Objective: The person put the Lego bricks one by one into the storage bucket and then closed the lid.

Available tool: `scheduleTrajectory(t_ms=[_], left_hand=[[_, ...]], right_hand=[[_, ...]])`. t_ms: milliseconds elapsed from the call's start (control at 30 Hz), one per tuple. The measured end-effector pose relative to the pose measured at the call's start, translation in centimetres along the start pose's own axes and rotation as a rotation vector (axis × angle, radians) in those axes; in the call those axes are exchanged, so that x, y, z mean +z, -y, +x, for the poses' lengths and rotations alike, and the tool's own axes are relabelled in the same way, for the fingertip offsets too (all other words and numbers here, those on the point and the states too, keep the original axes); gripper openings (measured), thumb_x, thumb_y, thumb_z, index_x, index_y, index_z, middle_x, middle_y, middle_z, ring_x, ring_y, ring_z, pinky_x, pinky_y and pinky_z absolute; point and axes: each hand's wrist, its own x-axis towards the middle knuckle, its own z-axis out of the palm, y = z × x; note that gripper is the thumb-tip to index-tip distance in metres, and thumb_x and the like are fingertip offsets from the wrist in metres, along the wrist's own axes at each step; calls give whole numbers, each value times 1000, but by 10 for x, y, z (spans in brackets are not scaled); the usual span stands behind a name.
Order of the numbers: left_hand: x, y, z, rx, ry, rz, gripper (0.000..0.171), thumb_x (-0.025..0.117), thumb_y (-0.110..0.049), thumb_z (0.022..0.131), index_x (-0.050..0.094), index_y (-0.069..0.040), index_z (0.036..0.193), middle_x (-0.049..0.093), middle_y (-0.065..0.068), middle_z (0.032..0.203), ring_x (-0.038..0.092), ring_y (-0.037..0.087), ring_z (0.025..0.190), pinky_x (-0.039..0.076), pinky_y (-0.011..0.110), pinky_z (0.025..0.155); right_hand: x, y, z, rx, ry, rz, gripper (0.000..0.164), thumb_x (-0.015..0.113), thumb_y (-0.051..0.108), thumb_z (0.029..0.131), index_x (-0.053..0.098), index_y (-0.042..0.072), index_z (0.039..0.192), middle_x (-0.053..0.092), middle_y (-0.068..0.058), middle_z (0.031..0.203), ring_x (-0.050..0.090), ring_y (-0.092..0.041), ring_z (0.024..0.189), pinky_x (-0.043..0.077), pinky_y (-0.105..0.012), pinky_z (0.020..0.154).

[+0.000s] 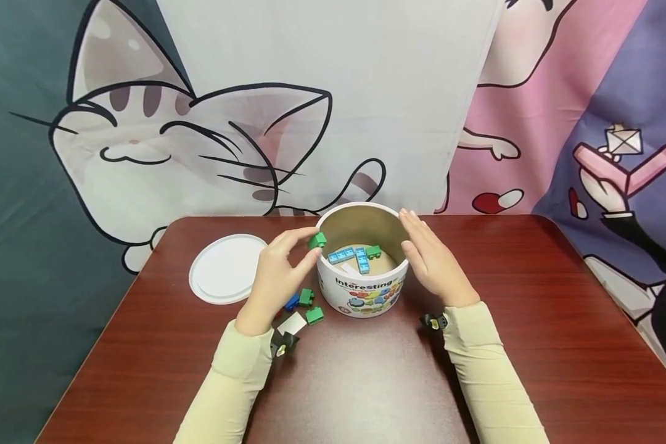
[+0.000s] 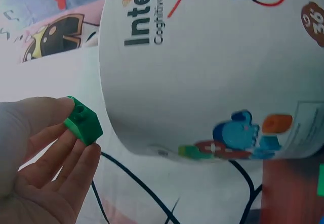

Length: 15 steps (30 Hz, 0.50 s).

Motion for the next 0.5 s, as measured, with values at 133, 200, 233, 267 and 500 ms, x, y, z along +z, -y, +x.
scheduleTrajectory(t_ms=[133,200,233,267,500], left_hand=[[5,-5,7,23,20,-10,32,76,-9,91,71,-6,123,71,9,115,69,20,102,57,36,90],[8,-6,11,33,32,3,32,75,-9,92,70,-6,124,70,9,116,68,19,103,56,35,92],[9,-6,12,38,40,11,33,75,-9,92,70,-5,124,70,9,116,68,20,104,56,35,93],[11,-7,14,41,48,21,33,74,-9,93,69,-5,125,70,10,117,67,20,105,55,36,93],[19,-5,21,88,153,150,32,71,-9,95,67,0,125,68,15,118,65,25,103,55,39,91]], right_hand=[[0,0,0,7,0,4,59,41,37,109,35,1,156,34,-14,162,27,-32,151,14,-37,126],[1,0,-1,12,1,4,59,41,37,109,35,2,156,34,-14,162,26,-33,152,15,-37,126],[1,0,-1,16,1,4,59,41,37,109,35,2,157,34,-14,162,26,-33,152,15,-37,126],[1,0,-1,18,1,5,59,41,36,109,35,2,157,34,-14,162,26,-33,152,15,-37,126],[1,2,0,14,-10,3,57,42,34,109,36,2,156,35,-14,161,28,-34,151,14,-37,126]])
